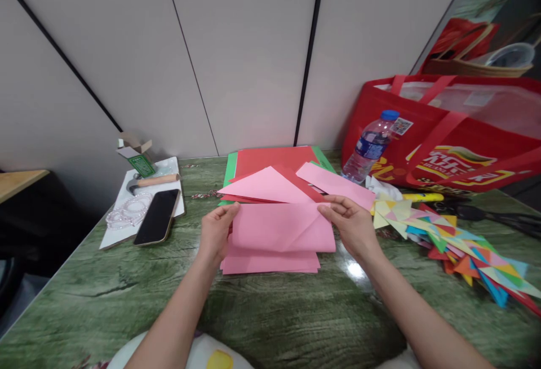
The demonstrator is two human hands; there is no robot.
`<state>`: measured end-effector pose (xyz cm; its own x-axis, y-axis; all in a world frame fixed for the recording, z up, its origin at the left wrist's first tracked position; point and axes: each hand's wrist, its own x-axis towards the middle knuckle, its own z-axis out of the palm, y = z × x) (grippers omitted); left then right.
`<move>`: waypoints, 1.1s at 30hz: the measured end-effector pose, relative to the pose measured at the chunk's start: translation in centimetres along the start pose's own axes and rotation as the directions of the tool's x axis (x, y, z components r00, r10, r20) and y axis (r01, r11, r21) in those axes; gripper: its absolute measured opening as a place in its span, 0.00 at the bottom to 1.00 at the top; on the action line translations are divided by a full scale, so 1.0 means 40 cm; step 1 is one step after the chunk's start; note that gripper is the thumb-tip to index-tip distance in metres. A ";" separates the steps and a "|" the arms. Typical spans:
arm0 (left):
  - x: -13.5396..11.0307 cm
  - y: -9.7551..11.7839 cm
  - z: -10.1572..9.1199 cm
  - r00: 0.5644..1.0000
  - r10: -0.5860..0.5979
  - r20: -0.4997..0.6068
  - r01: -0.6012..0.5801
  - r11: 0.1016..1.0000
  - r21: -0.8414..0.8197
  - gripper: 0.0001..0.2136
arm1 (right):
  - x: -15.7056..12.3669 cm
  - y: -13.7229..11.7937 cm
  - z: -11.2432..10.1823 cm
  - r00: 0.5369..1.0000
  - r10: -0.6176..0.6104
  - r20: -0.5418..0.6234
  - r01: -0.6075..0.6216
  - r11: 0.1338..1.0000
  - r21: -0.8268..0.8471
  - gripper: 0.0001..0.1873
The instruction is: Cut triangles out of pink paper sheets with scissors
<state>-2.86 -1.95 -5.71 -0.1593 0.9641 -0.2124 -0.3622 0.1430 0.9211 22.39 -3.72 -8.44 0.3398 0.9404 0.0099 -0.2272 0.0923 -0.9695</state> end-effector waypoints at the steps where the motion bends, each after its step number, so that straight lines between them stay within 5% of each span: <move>1: 0.000 -0.001 0.000 1.000 -0.007 -0.005 0.007 1.000 -0.002 0.16 | -0.002 -0.001 0.003 1.000 0.002 -0.009 -0.002 1.000 0.017 0.20; 33: -0.015 -0.006 0.011 0.978 0.205 -0.042 -0.202 0.976 0.080 0.11 | 0.002 0.005 0.002 0.997 0.023 -0.072 -0.011 0.986 0.164 0.17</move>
<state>-2.27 -2.46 -5.66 -0.2683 0.9628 -0.0320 -0.2480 -0.0370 0.9680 22.29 -3.58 -8.63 0.3990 0.9165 -0.0298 -0.3774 0.1345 -0.9162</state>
